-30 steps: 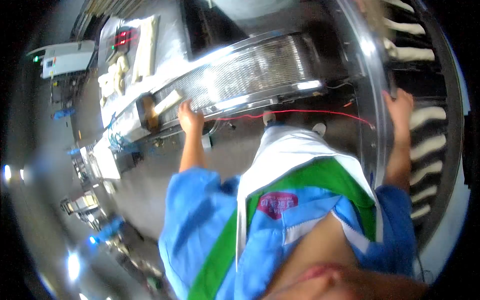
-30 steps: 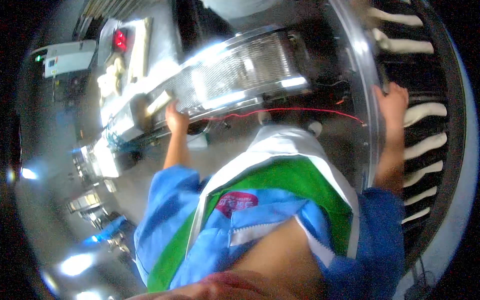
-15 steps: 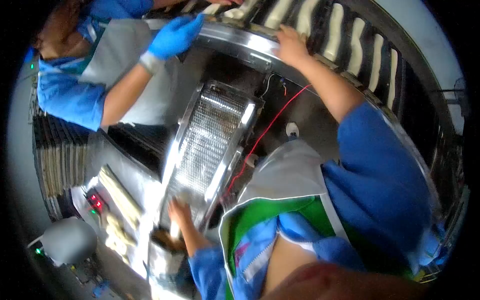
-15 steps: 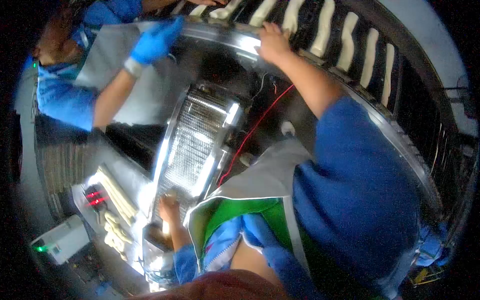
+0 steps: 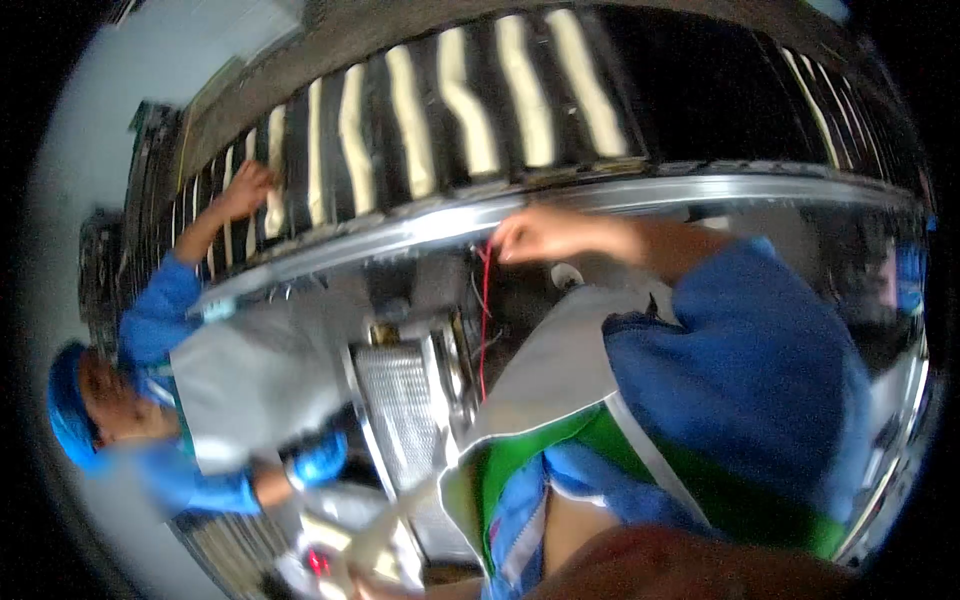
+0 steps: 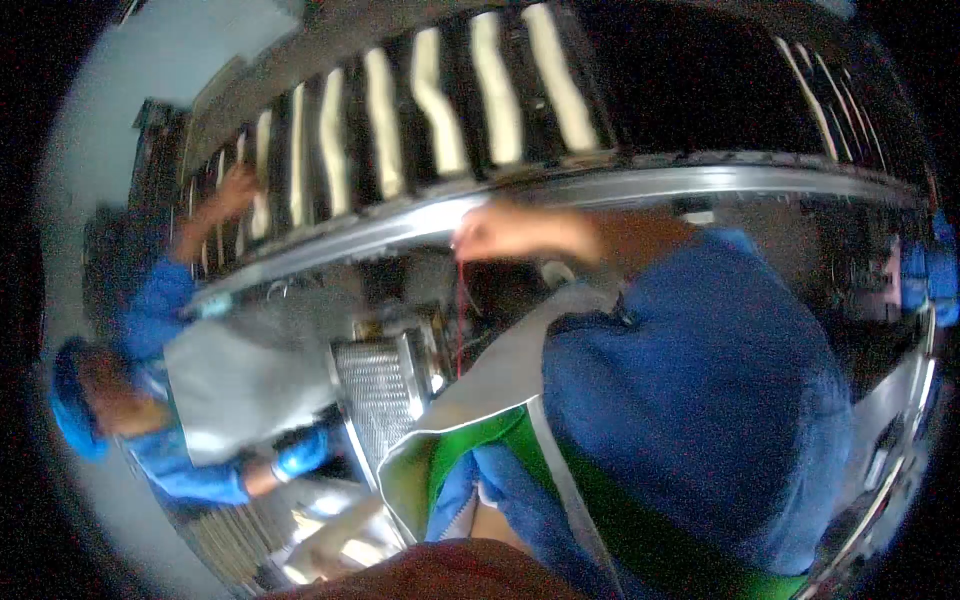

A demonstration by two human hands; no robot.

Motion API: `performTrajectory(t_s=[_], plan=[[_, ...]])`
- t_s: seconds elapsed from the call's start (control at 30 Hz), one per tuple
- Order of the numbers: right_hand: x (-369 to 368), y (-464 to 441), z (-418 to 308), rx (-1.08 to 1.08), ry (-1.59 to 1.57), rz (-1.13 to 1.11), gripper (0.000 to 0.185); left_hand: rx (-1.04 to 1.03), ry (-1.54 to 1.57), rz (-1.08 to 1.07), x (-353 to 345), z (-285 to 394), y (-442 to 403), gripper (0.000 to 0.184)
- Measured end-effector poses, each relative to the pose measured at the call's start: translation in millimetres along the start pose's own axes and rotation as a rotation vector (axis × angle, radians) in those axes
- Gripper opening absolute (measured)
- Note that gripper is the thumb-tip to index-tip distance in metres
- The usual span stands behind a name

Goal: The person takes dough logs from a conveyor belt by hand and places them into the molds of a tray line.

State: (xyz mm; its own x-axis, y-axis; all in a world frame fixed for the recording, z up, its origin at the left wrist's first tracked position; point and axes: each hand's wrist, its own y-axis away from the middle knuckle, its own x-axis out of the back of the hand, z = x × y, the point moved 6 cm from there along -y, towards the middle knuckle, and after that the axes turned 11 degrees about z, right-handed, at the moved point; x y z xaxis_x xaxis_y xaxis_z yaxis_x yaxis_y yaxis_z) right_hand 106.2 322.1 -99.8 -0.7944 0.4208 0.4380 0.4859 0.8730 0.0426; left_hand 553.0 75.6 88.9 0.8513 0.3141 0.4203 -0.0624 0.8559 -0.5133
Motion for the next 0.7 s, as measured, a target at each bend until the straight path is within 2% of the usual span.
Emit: performTrajectory(t_s=[0.07,0.13,0.2,0.27,0.33,0.37,0.4,0.43,0.47,0.5,0.53,0.57,0.6,0.63,0.67,0.7], plan=[[-33,4,-2,-0.261,-0.394,-0.379,0.049,-0.095,0.288,-0.059,-42,61,2,0.060],[-43,-3,-41,-0.280,-0.489,-0.493,0.062,-0.144,0.548,-0.160,-81,106,1,0.061],[-26,-12,-68,-0.332,-0.731,-0.398,0.070,-0.165,0.758,-0.303,-120,146,16,0.063],[12,-23,-86,-0.322,-1.172,-0.309,0.071,-0.168,0.925,-0.497,-164,181,44,0.065],[56,-37,-85,-0.310,-1.411,-0.073,0.071,-0.077,1.055,-0.774,-216,214,83,0.069],[78,-39,-81,-0.322,-1.506,0.023,0.067,-0.015,1.122,-0.876,-243,220,99,0.069],[98,-45,-61,-0.279,-1.507,0.186,0.058,0.030,1.076,-0.890,-258,225,120,0.069],[115,-46,-50,-0.276,-1.648,0.229,0.047,-0.129,0.990,-0.937,-275,232,141,0.067],[139,-35,-46,-0.232,-1.589,0.421,0.043,-0.116,0.984,-1.114,-287,247,162,0.062],[160,-30,-33,-0.212,-1.504,0.438,0.041,-0.314,0.982,-1.201,-303,260,179,0.056],[181,-19,-21,-0.303,-1.446,0.563,0.040,-0.312,1.056,-1.303,-312,277,202,0.051],[204,-11,-11,-0.240,-1.336,0.719,0.038,-0.373,1.085,-1.359,-323,289,220,0.053],[223,-1,-3,-0.239,-1.275,0.696,0.035,-0.356,1.056,-1.442,-336,291,237,0.050],[243,8,5,-0.199,-1.106,0.750,0.034,-0.405,1.224,-1.422,-341,308,255,0.046],[262,19,10,-0.321,-0.894,0.847,0.034,-0.607,1.228,-1.338,-348,319,270,0.045],[278,25,17,-0.330,-0.823,0.781,0.034,-0.727,1.272,-1.326,-353,329,283,0.048]])
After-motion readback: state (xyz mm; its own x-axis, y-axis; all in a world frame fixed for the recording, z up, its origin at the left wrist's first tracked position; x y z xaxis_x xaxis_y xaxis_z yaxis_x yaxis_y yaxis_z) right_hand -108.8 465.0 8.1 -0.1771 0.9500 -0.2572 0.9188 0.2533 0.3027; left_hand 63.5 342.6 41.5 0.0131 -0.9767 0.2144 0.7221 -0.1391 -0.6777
